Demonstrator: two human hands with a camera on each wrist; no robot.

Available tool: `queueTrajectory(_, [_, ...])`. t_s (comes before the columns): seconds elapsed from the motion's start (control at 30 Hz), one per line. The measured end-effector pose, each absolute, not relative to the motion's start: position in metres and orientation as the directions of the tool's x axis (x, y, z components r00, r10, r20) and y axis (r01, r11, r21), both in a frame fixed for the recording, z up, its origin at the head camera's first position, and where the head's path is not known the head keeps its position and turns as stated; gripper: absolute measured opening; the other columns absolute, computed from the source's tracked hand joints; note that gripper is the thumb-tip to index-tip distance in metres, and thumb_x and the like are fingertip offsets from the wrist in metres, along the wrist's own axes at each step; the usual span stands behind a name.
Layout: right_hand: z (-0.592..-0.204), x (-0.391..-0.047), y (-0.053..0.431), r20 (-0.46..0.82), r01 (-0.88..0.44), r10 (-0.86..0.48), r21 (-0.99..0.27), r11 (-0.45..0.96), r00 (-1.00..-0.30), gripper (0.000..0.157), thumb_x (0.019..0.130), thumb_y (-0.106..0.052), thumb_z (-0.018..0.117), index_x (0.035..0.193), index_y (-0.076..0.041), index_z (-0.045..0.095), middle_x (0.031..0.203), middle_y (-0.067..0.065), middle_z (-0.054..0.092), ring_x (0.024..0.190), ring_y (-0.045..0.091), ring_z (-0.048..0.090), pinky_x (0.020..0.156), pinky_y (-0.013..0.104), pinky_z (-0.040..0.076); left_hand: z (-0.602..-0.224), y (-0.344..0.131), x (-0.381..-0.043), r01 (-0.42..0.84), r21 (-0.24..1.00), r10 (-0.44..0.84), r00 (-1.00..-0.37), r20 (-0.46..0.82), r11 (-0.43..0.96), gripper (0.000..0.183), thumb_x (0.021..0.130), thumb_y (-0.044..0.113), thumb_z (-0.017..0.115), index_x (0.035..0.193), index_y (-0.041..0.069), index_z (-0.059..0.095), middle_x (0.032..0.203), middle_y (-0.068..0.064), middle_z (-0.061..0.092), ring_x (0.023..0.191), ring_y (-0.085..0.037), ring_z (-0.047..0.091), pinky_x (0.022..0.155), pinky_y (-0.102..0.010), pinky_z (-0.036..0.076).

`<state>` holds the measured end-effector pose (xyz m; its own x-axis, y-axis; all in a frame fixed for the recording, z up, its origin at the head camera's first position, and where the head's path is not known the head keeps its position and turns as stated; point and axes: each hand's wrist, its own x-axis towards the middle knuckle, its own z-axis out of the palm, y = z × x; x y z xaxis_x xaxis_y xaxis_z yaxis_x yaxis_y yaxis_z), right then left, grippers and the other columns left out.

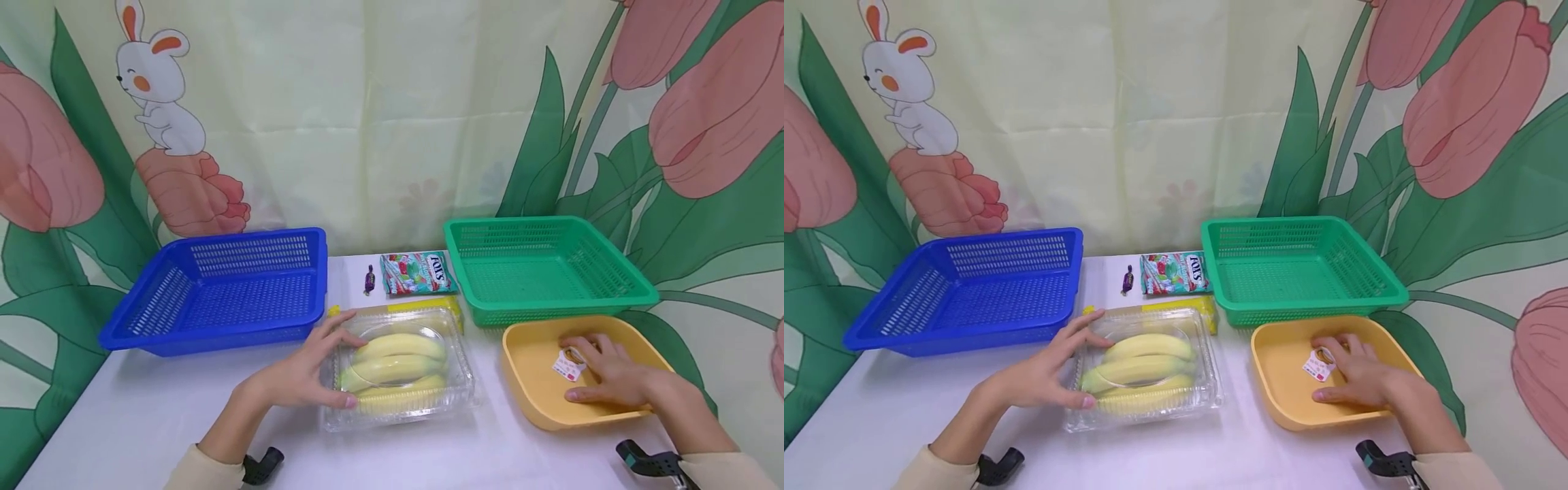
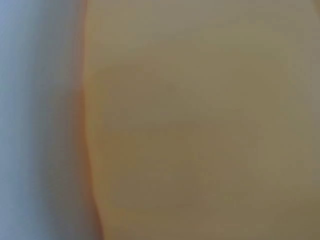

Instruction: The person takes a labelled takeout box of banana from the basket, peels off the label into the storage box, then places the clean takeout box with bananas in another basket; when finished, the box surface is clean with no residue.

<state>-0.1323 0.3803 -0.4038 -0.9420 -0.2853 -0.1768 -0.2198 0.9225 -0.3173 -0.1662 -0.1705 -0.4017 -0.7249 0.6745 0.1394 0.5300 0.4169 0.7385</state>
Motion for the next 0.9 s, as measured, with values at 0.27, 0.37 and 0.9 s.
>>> queueTrajectory(0.27, [-0.399,-0.135,0.381,-0.219,-0.210,-0.284,-0.309,0.928,-0.934,0.084,0.080,-0.055,0.082,0.143,-0.016,0.041,0.138,0.032,0.034,0.122,0.056,0.039,0.091,0.075,0.041,-0.398,-0.171,-0.165,0.533,0.741,0.691,-0.711,0.130,0.409,0.077,0.079,0.046,0.086,0.145,0.025,0.052,0.172,0.008,0.003,0.157,-0.042,-0.002,0.108,-0.083,0.021])
queueTrajectory(0.37, [-0.396,-0.136,0.378,-0.213,-0.219,-0.288,-0.297,0.929,-0.934,0.082,0.082,-0.054,0.081,0.142,-0.014,0.043,0.136,0.031,0.038,0.120,0.055,0.043,0.090,0.073,0.043,-0.396,-0.172,-0.165,0.533,0.744,0.689,-0.712,0.135,0.404,0.075,0.080,0.045,0.085,0.145,0.031,0.051,0.172,0.008,0.003,0.156,-0.043,-0.001,0.107,-0.083,0.022])
queueTrajectory(0.9, [-0.360,-0.136,0.343,-0.044,-0.337,-0.359,-0.250,0.908,-0.932,0.069,0.090,-0.048,0.076,0.140,-0.005,0.058,0.135,0.022,0.053,0.121,0.048,0.046,0.095,0.069,0.044,-0.395,-0.179,-0.156,0.502,0.744,0.652,-0.749,0.119,0.441,0.074,0.082,0.047,0.084,0.146,0.048,0.048,0.172,0.013,0.002,0.158,-0.035,-0.001,0.108,-0.084,0.020])
